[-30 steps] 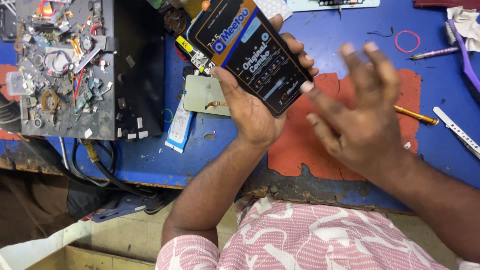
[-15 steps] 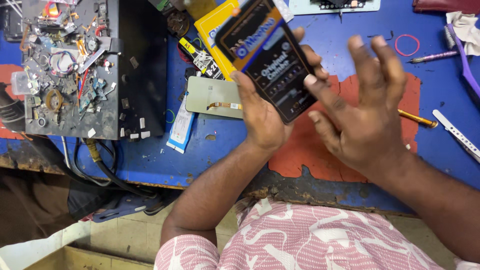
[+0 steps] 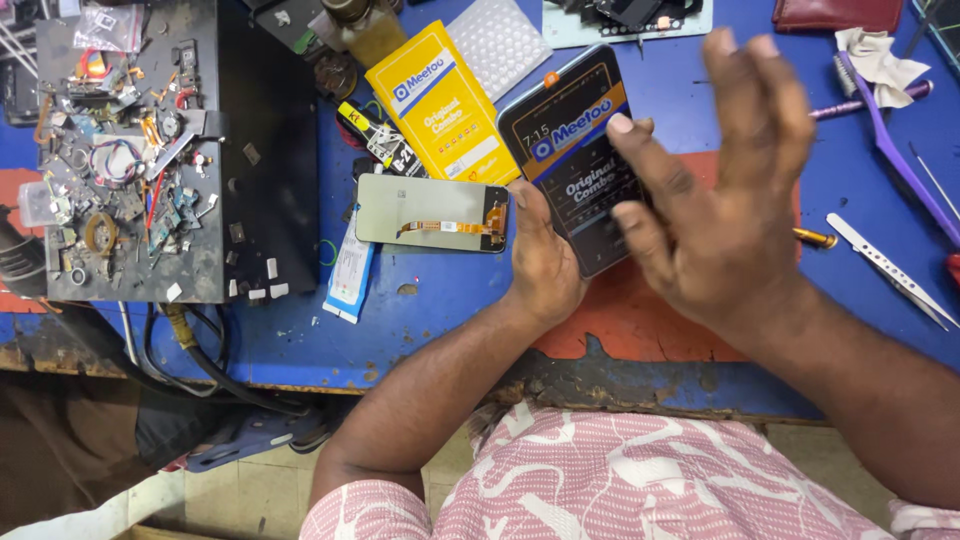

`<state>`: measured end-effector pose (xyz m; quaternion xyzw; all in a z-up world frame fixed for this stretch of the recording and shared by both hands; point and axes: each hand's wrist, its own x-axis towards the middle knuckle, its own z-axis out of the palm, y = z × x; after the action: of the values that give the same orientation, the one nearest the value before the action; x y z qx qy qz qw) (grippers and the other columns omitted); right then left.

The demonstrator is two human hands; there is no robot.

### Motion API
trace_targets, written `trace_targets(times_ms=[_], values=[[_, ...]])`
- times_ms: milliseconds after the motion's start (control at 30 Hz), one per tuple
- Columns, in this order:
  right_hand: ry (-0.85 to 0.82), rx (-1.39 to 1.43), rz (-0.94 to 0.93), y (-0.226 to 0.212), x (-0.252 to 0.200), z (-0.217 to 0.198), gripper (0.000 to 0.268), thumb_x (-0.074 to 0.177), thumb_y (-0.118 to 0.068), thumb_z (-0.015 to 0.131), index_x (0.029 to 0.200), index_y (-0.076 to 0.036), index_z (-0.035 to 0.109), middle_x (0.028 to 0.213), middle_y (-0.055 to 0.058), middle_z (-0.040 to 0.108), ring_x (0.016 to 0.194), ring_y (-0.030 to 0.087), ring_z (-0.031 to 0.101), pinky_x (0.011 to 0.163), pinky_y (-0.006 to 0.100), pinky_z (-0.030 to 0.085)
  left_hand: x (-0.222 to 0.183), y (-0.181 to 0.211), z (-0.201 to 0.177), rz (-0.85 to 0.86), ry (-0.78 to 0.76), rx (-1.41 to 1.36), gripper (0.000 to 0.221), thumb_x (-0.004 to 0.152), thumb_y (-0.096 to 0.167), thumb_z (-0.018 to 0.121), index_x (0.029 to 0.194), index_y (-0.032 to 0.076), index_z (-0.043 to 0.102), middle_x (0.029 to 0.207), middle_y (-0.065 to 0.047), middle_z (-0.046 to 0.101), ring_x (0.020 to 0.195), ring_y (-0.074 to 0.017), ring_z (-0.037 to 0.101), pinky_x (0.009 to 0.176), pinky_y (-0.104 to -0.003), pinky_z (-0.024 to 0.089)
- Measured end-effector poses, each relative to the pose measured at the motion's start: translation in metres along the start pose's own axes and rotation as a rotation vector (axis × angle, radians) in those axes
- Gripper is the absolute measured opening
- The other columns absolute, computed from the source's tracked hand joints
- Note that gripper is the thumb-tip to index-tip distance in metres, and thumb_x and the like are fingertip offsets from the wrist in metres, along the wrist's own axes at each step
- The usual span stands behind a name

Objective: The person disassembles a smartphone, removes the back cover, and applies adhesive to the internal frame. They then reattach the back cover, secure it with a rubber band, and test the device's screen responsiveness.

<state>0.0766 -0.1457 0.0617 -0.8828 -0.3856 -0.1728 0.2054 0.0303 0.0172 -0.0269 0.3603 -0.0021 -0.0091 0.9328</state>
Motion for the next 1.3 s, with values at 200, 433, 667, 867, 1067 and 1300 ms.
trace_targets(times_ms=[200, 433, 667, 867, 1067, 1300], values=[[0.079, 0.033, 0.047, 0.005, 0.006, -0.006, 0.053, 0.099, -0.032, 0.074, 0.149, -0.017, 0.063, 0.166, 0.026, 0.024, 0.153, 0.047, 0.019, 0.128, 0.061, 0.027, 0.001, -0.02, -0.009, -0.045, 0.012, -0.078, 0.076, 0.11, 0.065, 0.028, 0.16, 0.008, 0.034, 0.151, -0.012, 0.049, 0.142, -0.0253, 0.049, 0.123, -0.044, 0.042], [0.057, 0.032, 0.028, 0.003, 0.009, -0.012, 0.048, 0.103, -0.032, 0.072, 0.147, -0.015, 0.066, 0.162, 0.028, 0.026, 0.15, 0.048, 0.021, 0.123, 0.063, 0.025, -0.003, -0.025, -0.009, -0.102, -0.034, 0.105, 0.085, 0.107, 0.071, 0.025, 0.16, 0.006, 0.034, 0.153, -0.011, 0.049, 0.143, -0.0225, 0.048, 0.123, -0.041, 0.039], [0.093, 0.057, 0.005, 0.0, 0.006, -0.007, 0.053, 0.099, -0.033, 0.076, 0.149, -0.018, 0.067, 0.165, 0.025, 0.028, 0.152, 0.048, 0.022, 0.127, 0.061, 0.028, -0.006, -0.026, -0.01, -0.139, -0.037, 0.116, 0.08, 0.109, 0.067, 0.023, 0.16, 0.006, 0.033, 0.151, -0.011, 0.049, 0.137, -0.0229, 0.05, 0.118, -0.041, 0.041], [0.052, 0.09, -0.052, -0.003, 0.003, 0.0, 0.054, 0.095, -0.024, 0.083, 0.146, -0.019, 0.069, 0.164, 0.025, 0.029, 0.151, 0.049, 0.022, 0.126, 0.06, 0.03, 0.001, -0.012, -0.004, 0.048, -0.023, 0.244, 0.077, 0.111, 0.066, 0.026, 0.16, 0.007, 0.03, 0.154, -0.01, 0.047, 0.143, -0.021, 0.048, 0.126, -0.039, 0.04], [0.017, 0.051, -0.059, -0.009, -0.004, 0.006, 0.057, 0.086, -0.019, 0.087, 0.141, -0.02, 0.07, 0.163, 0.023, 0.03, 0.15, 0.047, 0.025, 0.122, 0.059, 0.03, 0.014, 0.018, 0.013, 0.104, -0.106, -0.028, 0.089, 0.104, 0.074, 0.03, 0.156, 0.002, 0.036, 0.149, -0.012, 0.053, 0.13, -0.0209, 0.058, 0.114, -0.039, 0.049], [-0.015, 0.085, -0.144, -0.013, -0.012, 0.016, 0.053, 0.087, -0.014, 0.086, 0.138, -0.02, 0.073, 0.165, 0.018, 0.033, 0.15, 0.045, 0.027, 0.127, 0.054, 0.034, 0.018, 0.033, 0.009, 0.146, -0.137, -0.143, 0.098, 0.105, 0.081, 0.032, 0.153, -0.005, 0.037, 0.125, -0.014, 0.063, 0.117, -0.0216, 0.064, 0.107, -0.037, 0.051]])
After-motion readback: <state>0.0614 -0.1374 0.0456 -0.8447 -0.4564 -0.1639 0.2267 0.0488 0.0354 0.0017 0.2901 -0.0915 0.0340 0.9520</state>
